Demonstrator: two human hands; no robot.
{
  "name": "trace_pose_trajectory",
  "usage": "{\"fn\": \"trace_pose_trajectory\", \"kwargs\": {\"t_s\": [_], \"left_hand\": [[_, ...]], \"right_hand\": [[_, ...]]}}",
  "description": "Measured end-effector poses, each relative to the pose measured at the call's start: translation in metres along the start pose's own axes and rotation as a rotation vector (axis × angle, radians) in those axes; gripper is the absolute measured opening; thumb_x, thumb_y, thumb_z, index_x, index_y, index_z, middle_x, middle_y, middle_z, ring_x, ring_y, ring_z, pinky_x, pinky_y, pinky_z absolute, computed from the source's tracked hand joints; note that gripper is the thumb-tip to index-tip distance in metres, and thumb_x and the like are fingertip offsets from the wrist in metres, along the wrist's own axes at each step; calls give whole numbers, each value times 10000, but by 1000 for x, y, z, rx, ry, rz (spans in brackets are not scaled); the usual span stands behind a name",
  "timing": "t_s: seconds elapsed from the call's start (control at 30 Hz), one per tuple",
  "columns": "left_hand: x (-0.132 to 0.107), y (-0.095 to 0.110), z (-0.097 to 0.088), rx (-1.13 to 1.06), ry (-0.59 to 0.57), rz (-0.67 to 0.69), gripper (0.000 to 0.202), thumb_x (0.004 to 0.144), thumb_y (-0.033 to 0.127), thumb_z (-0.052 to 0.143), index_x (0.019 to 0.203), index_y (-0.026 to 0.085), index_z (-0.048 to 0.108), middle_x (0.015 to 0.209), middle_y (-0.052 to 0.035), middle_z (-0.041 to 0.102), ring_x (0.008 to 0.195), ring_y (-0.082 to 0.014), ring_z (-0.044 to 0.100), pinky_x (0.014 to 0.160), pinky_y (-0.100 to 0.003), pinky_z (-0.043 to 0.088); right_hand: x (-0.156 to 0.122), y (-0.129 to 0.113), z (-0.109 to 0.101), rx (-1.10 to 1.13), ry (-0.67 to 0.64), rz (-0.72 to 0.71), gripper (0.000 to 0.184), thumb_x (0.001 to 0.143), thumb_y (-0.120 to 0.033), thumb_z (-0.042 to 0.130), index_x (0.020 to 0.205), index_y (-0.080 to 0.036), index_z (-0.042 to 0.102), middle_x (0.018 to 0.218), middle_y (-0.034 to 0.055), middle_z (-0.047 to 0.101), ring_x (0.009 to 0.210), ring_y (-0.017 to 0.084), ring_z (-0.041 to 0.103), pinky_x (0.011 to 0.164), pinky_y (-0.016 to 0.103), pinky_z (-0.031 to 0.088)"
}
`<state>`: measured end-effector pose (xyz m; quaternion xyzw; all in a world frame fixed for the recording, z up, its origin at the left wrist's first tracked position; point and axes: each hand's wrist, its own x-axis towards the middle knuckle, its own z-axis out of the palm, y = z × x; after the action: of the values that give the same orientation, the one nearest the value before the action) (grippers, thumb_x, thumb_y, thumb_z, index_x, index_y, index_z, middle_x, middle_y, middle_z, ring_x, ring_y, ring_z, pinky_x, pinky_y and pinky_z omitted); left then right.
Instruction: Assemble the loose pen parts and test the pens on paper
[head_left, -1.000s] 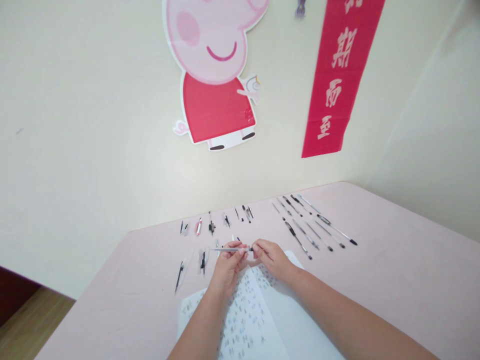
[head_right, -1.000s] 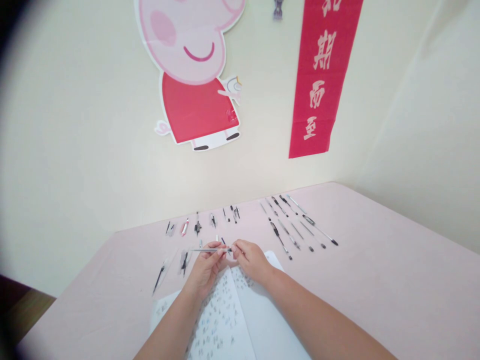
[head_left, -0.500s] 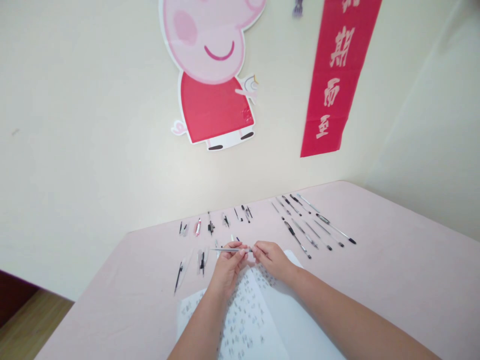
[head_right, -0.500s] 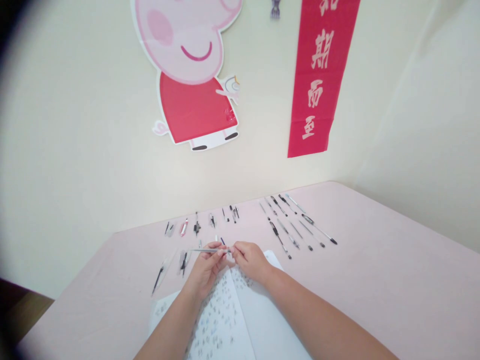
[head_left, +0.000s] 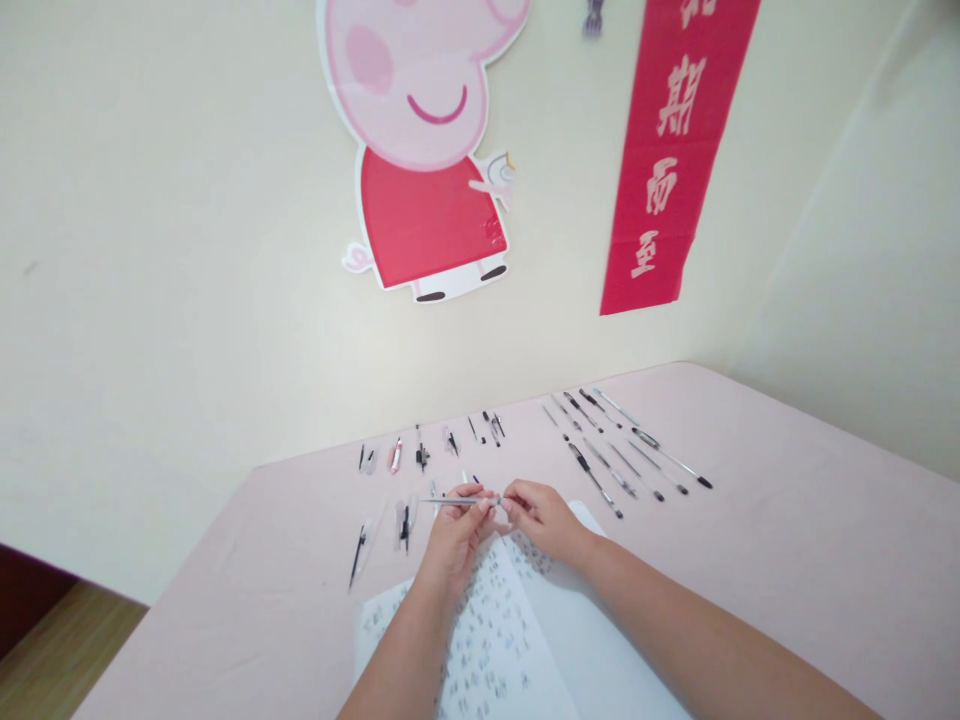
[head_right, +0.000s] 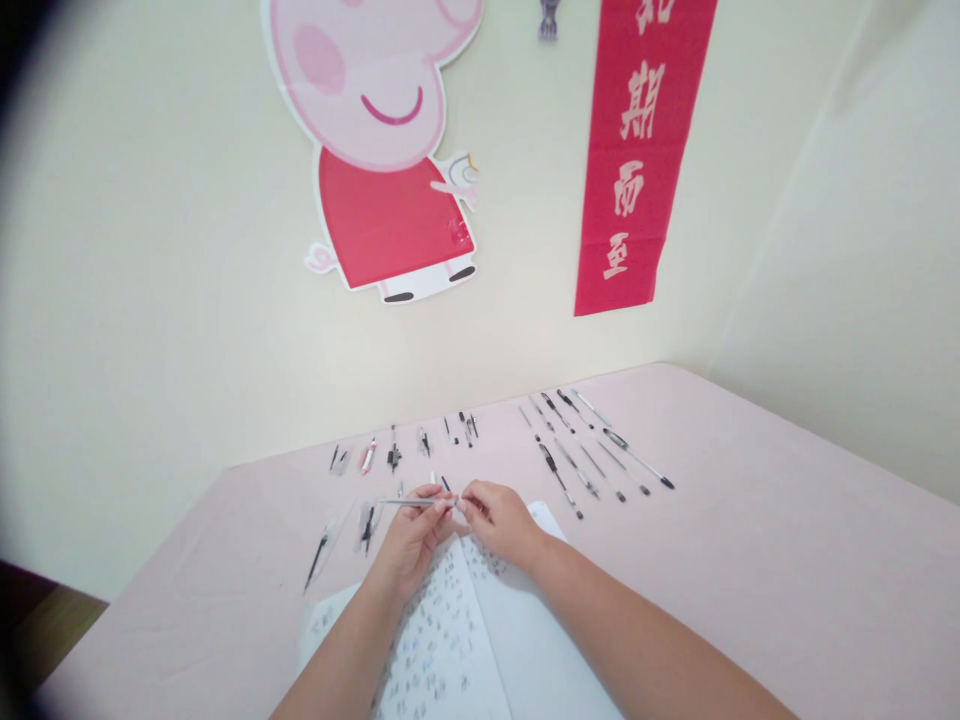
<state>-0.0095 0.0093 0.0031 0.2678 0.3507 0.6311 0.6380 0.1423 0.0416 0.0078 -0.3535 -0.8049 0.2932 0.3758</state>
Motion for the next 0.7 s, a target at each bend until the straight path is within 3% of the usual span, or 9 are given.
{"fn": "trace_pose_trajectory", "kwargs": {"t_s": [0.2, 0.37, 0.47, 0.7], "left_hand": [[-1, 0, 0, 6, 8, -12, 309, 637, 113, 730, 891, 160, 560, 799, -13, 680, 716, -77, 632, 691, -178, 499], [1, 1, 0, 5, 16, 7, 306, 640, 119, 730, 888, 162, 555, 803, -14, 678, 705, -75, 627, 680, -177, 494], [1, 1, 0, 12, 6, 6, 297, 649, 125, 723, 889, 163, 553, 801, -15, 677, 693, -75, 624, 670, -177, 492], [-1, 0, 1, 8, 6, -5, 302, 636, 118, 729, 879, 164, 558, 791, -9, 677, 702, -75, 628, 674, -170, 495]], "right_hand": [[1, 3, 0, -18, -31, 2, 353, 907, -280, 376, 612, -165, 531, 587, -4, 553, 574, 110, 503, 579, 228, 368], [0, 3, 1, 53, 21, 27, 126, 845, -282, 500, 837, -177, 570, 713, 3, 600, 636, 116, 537, 595, 221, 400], [1, 2, 1, 39, 38, 25, 71, 804, -247, 546, 831, -183, 561, 736, 3, 600, 646, 116, 538, 597, 219, 406], [0, 2, 0, -29, -6, -5, 177, 859, -268, 465, 752, -173, 570, 652, -4, 568, 591, 111, 493, 571, 219, 369]]}}
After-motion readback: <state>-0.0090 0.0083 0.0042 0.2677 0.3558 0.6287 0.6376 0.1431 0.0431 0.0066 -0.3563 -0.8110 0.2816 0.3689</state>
